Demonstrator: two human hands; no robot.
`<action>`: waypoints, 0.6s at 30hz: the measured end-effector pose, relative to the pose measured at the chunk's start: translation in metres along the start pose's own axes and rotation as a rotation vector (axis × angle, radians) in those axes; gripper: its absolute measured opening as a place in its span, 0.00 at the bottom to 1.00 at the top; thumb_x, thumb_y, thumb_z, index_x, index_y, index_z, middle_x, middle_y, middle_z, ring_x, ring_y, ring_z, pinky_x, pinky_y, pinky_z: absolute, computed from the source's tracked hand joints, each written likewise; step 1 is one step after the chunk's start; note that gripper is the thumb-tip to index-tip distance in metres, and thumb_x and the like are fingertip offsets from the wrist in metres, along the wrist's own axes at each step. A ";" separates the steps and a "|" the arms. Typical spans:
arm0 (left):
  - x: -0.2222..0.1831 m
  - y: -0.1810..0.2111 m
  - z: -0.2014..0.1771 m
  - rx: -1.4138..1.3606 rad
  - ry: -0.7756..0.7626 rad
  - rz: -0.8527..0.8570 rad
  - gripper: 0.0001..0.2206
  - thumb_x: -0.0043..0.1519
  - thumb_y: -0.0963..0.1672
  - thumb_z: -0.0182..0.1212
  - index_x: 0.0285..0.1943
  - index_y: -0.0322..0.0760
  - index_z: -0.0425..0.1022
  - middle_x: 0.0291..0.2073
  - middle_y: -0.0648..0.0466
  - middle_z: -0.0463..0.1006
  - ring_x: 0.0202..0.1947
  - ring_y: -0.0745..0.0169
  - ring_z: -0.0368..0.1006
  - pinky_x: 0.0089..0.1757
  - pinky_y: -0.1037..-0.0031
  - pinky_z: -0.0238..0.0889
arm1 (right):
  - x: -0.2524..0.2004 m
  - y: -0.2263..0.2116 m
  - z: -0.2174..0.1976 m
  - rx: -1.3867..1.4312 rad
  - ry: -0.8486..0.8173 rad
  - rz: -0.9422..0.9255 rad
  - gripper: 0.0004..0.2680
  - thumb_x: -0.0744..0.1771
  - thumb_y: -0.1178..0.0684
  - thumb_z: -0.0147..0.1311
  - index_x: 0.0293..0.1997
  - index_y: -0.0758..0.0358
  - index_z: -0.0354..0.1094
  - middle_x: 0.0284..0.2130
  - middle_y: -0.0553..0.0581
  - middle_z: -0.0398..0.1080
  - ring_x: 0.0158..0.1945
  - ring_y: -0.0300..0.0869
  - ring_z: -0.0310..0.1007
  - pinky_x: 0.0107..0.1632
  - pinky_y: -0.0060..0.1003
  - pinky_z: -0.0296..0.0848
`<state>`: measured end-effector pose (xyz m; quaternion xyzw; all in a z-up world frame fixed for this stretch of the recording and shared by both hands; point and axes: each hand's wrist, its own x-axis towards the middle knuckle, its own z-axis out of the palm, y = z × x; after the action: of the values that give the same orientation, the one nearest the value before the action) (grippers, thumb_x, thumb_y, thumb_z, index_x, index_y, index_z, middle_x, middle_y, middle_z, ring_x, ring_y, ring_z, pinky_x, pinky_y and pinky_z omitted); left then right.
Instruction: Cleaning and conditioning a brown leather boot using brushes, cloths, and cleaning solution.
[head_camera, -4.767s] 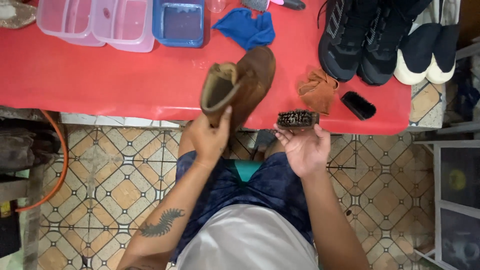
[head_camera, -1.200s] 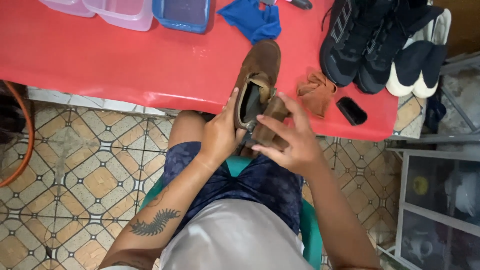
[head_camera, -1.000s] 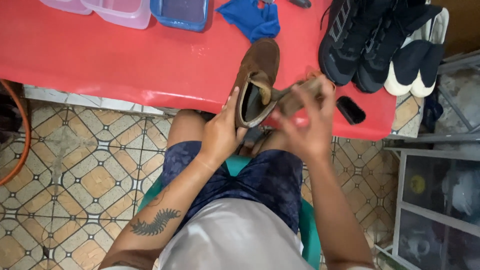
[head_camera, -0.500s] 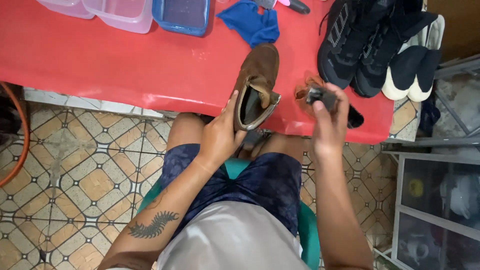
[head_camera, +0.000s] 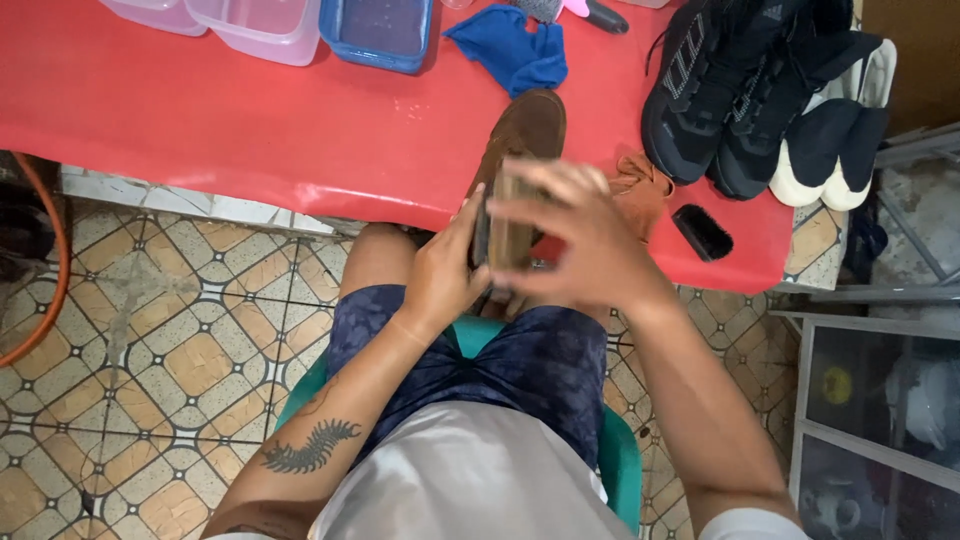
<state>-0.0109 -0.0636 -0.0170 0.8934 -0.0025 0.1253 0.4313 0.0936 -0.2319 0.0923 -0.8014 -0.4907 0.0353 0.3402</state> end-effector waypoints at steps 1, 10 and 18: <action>-0.001 -0.002 0.002 0.007 0.018 0.010 0.38 0.62 0.43 0.67 0.80 0.37 0.48 0.62 0.32 0.72 0.61 0.35 0.71 0.53 0.52 0.72 | 0.006 0.006 0.001 -0.111 0.064 -0.030 0.27 0.57 0.38 0.74 0.61 0.43 0.72 0.59 0.61 0.68 0.62 0.61 0.68 0.61 0.59 0.63; -0.003 -0.023 0.008 -0.053 -0.047 -0.027 0.38 0.60 0.45 0.62 0.80 0.40 0.46 0.49 0.40 0.79 0.43 0.37 0.77 0.34 0.55 0.68 | 0.023 -0.001 -0.013 -0.038 -0.151 -0.052 0.21 0.61 0.48 0.72 0.59 0.47 0.71 0.67 0.58 0.61 0.71 0.55 0.60 0.64 0.59 0.55; -0.005 -0.022 0.006 -0.053 -0.074 -0.025 0.42 0.59 0.42 0.65 0.80 0.40 0.42 0.71 0.43 0.66 0.49 0.34 0.76 0.36 0.54 0.70 | 0.029 -0.004 -0.024 0.038 -0.388 -0.026 0.20 0.60 0.48 0.72 0.56 0.46 0.72 0.69 0.58 0.59 0.72 0.55 0.57 0.65 0.61 0.50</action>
<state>-0.0114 -0.0550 -0.0390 0.8858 -0.0107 0.0865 0.4558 0.1148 -0.2193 0.1207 -0.7667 -0.5565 0.1939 0.2547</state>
